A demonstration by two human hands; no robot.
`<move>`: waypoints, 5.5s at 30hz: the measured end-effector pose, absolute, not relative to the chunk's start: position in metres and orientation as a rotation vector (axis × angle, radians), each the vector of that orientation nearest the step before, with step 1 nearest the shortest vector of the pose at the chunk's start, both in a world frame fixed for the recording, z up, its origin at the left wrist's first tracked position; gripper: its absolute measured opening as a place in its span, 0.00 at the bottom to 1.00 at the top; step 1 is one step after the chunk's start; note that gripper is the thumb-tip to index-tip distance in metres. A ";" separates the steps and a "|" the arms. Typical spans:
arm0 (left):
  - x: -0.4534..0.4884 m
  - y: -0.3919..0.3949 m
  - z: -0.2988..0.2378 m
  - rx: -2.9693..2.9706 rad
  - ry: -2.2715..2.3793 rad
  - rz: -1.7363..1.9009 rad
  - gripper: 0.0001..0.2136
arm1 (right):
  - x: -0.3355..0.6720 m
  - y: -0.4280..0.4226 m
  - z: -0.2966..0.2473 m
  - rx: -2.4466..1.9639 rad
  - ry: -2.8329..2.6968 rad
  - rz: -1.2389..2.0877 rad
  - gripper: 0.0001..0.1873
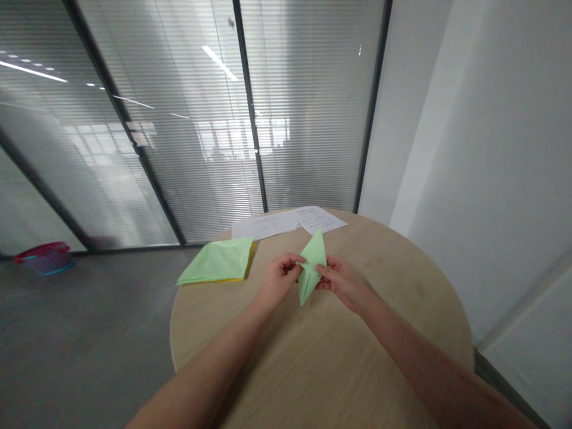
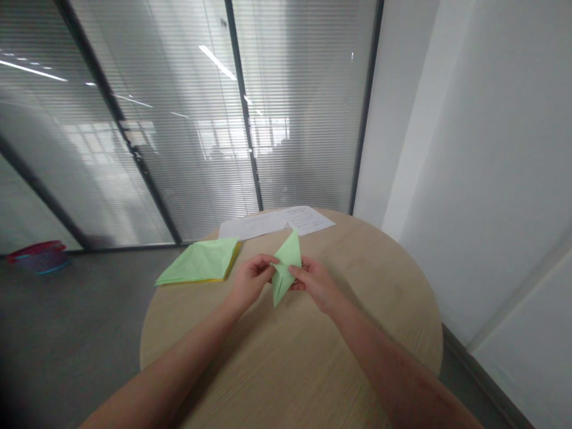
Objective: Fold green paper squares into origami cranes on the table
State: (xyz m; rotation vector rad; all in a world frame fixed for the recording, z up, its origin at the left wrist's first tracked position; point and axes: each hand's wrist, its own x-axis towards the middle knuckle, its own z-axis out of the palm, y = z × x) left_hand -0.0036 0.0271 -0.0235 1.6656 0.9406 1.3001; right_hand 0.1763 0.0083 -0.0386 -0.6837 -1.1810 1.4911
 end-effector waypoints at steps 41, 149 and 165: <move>0.000 0.020 -0.016 1.402 1.000 1.278 0.18 | 0.180 0.014 -0.043 -0.795 -1.176 1.438 0.21; -0.016 0.041 -0.025 1.824 1.258 0.870 0.06 | 0.188 0.014 -0.037 -1.083 -1.628 1.214 0.13; -0.015 0.037 -0.021 1.609 1.183 1.035 0.09 | 0.188 0.010 -0.033 -0.954 -1.439 1.395 0.37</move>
